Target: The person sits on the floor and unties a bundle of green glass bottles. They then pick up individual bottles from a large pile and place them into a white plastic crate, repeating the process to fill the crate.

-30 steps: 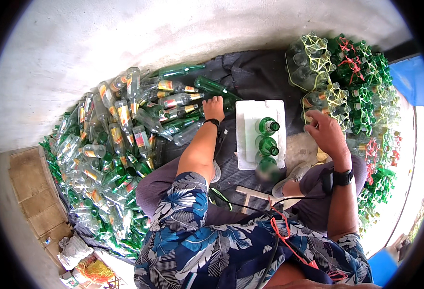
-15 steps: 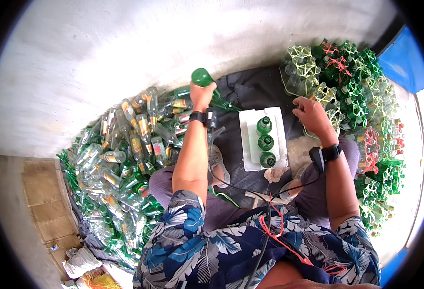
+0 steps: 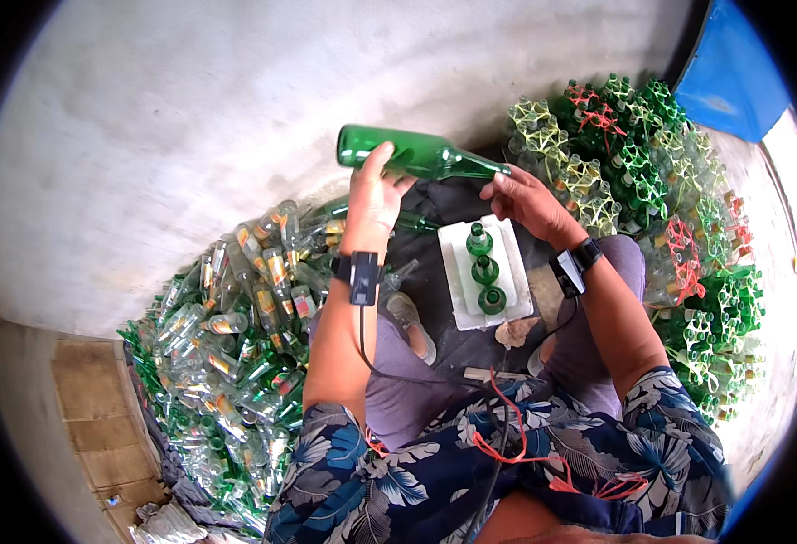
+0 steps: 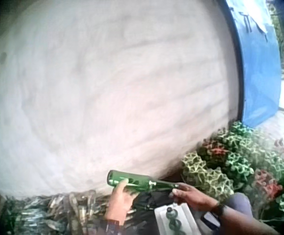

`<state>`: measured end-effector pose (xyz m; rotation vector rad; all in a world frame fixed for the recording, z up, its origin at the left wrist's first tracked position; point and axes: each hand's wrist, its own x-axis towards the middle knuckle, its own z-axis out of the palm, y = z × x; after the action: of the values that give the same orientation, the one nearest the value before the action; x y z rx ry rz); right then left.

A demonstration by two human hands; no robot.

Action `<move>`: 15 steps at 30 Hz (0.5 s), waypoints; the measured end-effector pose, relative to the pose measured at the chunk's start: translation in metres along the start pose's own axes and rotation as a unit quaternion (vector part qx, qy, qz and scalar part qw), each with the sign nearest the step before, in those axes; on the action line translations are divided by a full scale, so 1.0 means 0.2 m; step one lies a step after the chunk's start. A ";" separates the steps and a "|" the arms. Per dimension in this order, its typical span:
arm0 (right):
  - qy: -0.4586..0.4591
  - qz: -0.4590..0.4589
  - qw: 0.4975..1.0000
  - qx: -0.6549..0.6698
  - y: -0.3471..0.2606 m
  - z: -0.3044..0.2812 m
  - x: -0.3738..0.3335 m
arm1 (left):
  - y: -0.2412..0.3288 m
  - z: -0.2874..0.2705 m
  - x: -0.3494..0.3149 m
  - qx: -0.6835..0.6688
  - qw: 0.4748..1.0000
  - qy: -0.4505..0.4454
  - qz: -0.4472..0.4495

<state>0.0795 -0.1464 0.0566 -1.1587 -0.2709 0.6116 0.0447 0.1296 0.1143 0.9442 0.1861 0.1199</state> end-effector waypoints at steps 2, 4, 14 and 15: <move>-0.016 -0.006 0.995 0.100 0.00 -0.01 0.00 | -0.04 0.05 0.02 0.016 0.999 -0.030 -0.006; 0.020 -0.008 0.988 0.154 0.03 -0.03 -0.01 | -0.11 0.06 0.00 -0.003 0.999 -0.041 -0.013; 0.104 -0.025 0.976 0.192 0.03 -0.17 0.08 | -0.06 -0.03 0.13 0.250 0.957 0.118 0.082; 0.116 -0.036 0.979 0.165 0.03 -0.18 0.09 | -0.07 -0.08 0.16 0.325 0.926 0.145 0.126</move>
<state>0.1108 -0.1620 0.0359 -0.8838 -0.0086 0.4332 0.0724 0.1394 0.0913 1.6126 0.3908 0.4576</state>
